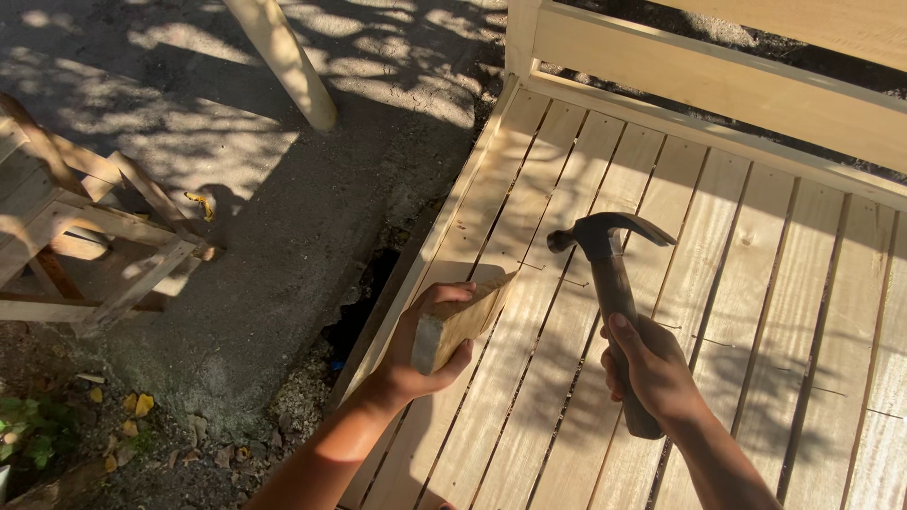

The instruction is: The person hammers nails into the slatted surface of a wooden bench frame outdoors, working one nail at a time while holding a small wood block in the other hand. They move across the bench driving successive nails, then reach into a cardboard box for more nails.

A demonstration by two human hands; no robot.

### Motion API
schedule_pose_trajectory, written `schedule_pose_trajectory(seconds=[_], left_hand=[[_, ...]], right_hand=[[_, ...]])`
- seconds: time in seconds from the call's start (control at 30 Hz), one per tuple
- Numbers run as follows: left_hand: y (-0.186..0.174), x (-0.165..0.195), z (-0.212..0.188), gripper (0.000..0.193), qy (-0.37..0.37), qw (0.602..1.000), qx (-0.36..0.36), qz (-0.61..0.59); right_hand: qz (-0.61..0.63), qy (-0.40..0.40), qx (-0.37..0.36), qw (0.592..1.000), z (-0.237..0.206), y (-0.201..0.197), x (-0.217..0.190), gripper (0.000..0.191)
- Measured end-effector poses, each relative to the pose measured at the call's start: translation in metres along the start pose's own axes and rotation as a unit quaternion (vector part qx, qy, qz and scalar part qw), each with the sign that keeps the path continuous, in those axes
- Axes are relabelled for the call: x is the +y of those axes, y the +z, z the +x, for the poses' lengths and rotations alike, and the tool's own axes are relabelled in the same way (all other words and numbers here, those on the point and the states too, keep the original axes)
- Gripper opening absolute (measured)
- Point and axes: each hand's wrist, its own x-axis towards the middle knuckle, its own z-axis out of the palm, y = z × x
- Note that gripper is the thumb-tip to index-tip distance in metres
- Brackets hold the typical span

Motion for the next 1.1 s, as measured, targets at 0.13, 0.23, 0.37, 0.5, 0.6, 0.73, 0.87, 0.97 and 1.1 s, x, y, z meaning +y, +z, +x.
schedule_pose_trajectory(seconds=[0.13,0.23,0.37,0.5,0.6,0.73,0.87,0.97,1.1], left_hand=[[0.002,0.005,0.009,0.048,0.001,1.0,0.006,0.025],[0.01,0.0,0.007,0.048,0.034,0.996,0.036,0.079],[0.02,-0.011,-0.003,0.052,0.061,0.992,0.049,0.102],[0.017,-0.019,-0.008,0.052,0.091,0.986,0.062,0.126],[0.018,-0.024,-0.01,0.053,0.068,0.988,0.057,0.125],[0.02,-0.028,-0.011,0.053,0.066,0.99,0.057,0.108],[0.02,-0.025,-0.012,0.054,0.049,0.992,0.058,0.099],[0.019,-0.02,-0.008,0.052,0.068,0.99,0.057,0.11],[0.018,-0.016,0.015,0.048,0.047,0.992,0.06,0.102]], right_hand=[[-0.035,-0.044,-0.001,0.998,0.003,-0.012,-0.057,0.047],[-0.04,-0.188,-0.043,0.98,0.002,-0.005,-0.072,0.045],[-0.28,0.027,-0.085,0.956,0.009,0.019,-0.056,0.044],[-0.32,0.097,-0.095,0.938,0.026,0.003,-0.063,0.047],[-0.269,0.038,-0.039,0.962,0.03,-0.024,-0.091,0.052],[-0.086,-0.131,-0.021,0.987,0.022,-0.012,-0.106,0.044],[-0.218,-0.012,-0.119,0.969,0.013,0.033,-0.062,0.044],[-0.294,0.16,-0.129,0.934,0.026,0.022,-0.044,0.047],[-0.296,0.136,-0.062,0.944,0.046,-0.018,-0.072,0.049]])
